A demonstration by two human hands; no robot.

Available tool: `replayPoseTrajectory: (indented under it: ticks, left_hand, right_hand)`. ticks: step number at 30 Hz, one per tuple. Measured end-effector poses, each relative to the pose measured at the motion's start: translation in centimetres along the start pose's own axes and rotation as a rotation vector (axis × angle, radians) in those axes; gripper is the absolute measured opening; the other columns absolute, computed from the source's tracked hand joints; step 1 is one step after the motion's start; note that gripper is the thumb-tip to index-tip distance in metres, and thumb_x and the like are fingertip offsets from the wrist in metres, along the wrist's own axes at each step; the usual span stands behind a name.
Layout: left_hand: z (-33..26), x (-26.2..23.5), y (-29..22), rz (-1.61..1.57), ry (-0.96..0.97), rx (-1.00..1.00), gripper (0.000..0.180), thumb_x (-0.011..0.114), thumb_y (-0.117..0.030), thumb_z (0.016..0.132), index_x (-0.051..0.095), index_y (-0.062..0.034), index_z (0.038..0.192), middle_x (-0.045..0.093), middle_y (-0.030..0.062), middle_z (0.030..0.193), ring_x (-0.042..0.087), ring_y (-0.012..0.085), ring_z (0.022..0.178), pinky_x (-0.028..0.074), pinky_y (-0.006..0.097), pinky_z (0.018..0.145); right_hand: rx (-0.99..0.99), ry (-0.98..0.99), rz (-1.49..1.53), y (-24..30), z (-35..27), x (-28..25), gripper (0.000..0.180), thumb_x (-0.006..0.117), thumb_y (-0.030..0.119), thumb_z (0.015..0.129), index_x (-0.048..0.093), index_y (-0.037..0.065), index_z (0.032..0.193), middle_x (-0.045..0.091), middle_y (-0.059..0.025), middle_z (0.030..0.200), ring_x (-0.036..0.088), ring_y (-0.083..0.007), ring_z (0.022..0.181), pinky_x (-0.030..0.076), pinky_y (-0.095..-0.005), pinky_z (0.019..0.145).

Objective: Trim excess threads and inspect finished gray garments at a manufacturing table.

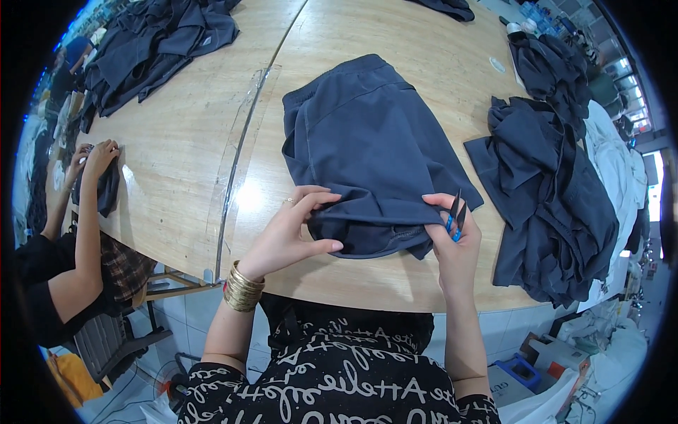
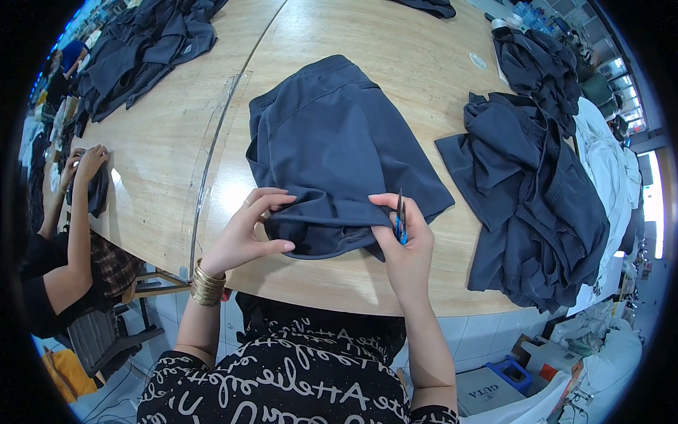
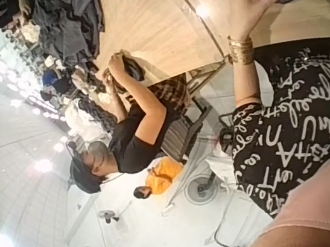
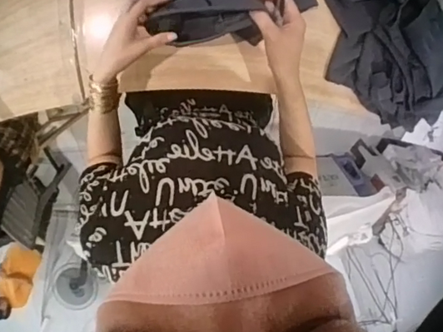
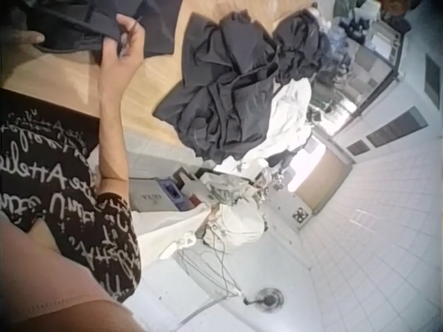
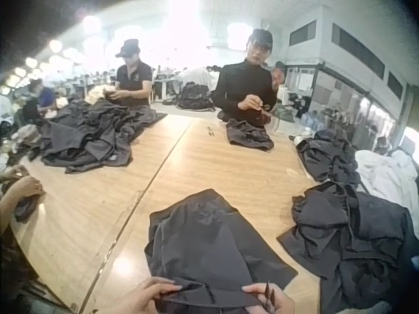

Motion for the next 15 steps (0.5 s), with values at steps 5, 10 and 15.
replayPoseTrajectory:
  ticks: [5, 10, 15]
  left_hand:
    - [-0.5, 1.8, 1.2, 0.128, -0.060, -0.263, 0.026, 0.066, -0.018, 0.082, 0.061, -0.0043, 0.104, 0.062, 0.0047, 0.094, 0.058, 0.0139, 0.087, 0.046, 0.025, 0.079]
    - [-0.1, 3.4, 1.8, -1.015, -0.159, -0.409, 0.023, 0.055, -0.018, 0.092, 0.062, 0.0008, 0.104, 0.066, 0.0071, 0.096, 0.061, 0.0111, 0.089, 0.046, 0.024, 0.081]
    - [0.1, 3.5, 1.0, -1.066, -0.131, -0.389, 0.036, 0.051, -0.027, 0.093, 0.060, 0.0049, 0.107, 0.065, 0.0096, 0.100, 0.061, 0.0124, 0.091, 0.047, 0.026, 0.081]
  right_hand:
    - [-0.034, -0.011, -0.050, -0.2, 0.0, 0.0, 0.022, 0.055, -0.005, 0.081, 0.058, -0.001, 0.103, 0.056, 0.0028, 0.082, 0.047, -0.0009, 0.070, 0.036, -0.0138, 0.066]
    - [-0.081, -0.044, -0.159, -1.1, 0.2, 0.3, 0.019, 0.055, -0.003, 0.083, 0.058, -0.001, 0.102, 0.056, 0.0029, 0.083, 0.048, -0.0015, 0.073, 0.036, -0.0142, 0.066]
    - [-0.041, -0.054, -0.239, -1.3, 0.1, -0.2, 0.014, 0.054, 0.000, 0.086, 0.060, -0.001, 0.099, 0.055, 0.0031, 0.083, 0.048, -0.0018, 0.074, 0.036, -0.0146, 0.067]
Point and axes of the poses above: each hand's wrist, its own z-axis towards the middle knuckle, its own x-axis out of the palm, y = z × x, the point moved 4 cm from there along z, towards the middle knuckle
